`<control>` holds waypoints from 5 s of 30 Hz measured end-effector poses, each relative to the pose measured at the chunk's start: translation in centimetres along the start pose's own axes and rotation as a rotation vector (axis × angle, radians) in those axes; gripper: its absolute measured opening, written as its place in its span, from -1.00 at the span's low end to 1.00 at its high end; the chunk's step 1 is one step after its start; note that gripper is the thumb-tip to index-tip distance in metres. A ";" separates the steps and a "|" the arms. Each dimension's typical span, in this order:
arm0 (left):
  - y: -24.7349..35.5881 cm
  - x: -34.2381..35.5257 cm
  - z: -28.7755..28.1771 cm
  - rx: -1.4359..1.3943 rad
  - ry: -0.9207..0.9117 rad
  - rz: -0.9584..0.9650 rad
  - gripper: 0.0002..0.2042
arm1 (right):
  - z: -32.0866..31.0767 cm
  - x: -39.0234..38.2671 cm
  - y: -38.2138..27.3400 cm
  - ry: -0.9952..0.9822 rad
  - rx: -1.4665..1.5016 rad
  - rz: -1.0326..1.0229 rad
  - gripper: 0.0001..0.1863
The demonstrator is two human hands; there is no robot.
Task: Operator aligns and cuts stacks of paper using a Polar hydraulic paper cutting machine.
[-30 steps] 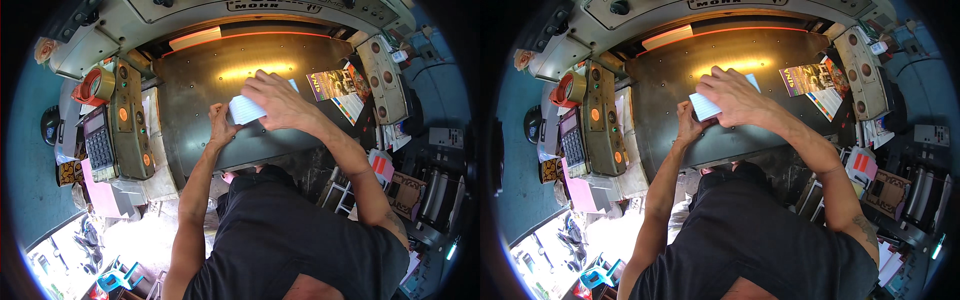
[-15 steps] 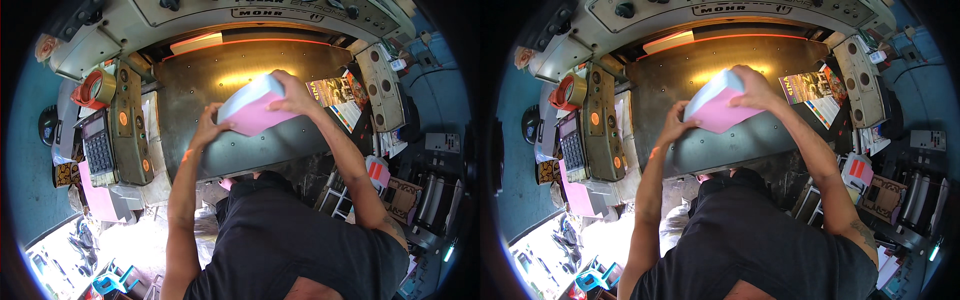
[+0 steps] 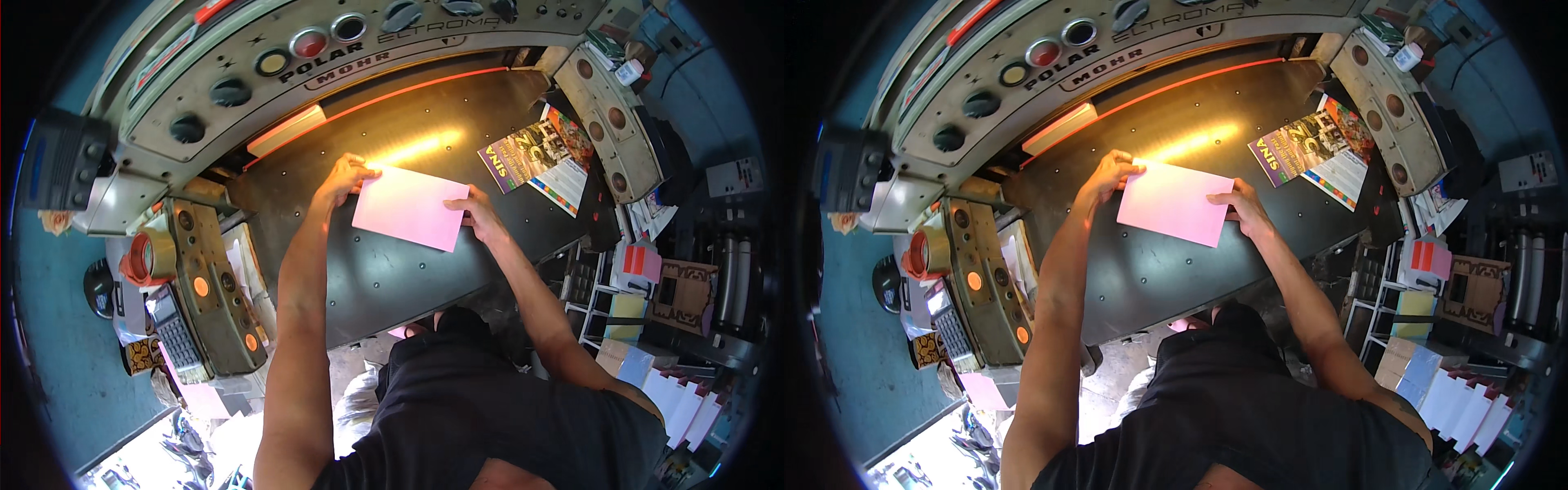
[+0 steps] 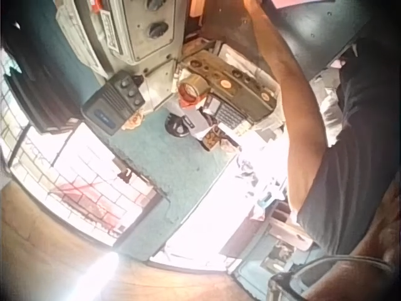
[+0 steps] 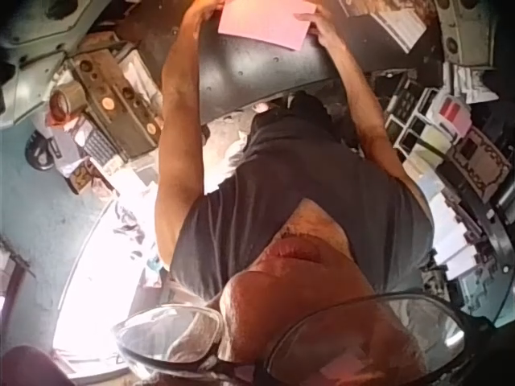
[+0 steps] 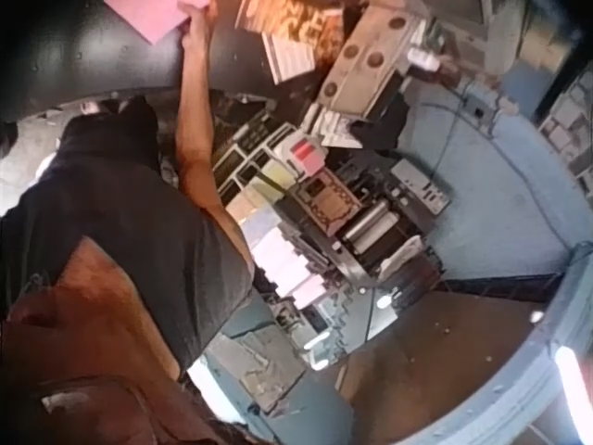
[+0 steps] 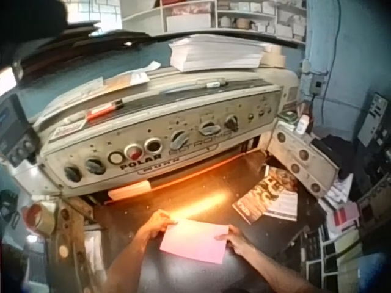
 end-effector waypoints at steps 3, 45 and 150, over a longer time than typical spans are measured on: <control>2.5 3.0 -0.1 0.289 0.220 0.193 -0.34 | -0.6 0.1 0.3 0.107 0.090 0.035 -0.47; 0.8 5.7 -11.3 -0.201 0.596 0.053 -0.15 | 14.7 13.4 -2.3 0.276 0.476 0.140 -0.47; -2.3 5.4 -26.5 0.429 1.217 0.533 -0.35 | 11.0 26.5 -14.4 0.469 -0.860 -0.999 -0.23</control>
Point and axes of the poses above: each hand's wrist, its own x-axis towards the middle knuckle, its own z-axis out of the palm, y = z × x, the point moved 7 cm from there along x, towards the middle knuckle, and after that the axes turned 7 degrees about y, right-handed, at the moved point
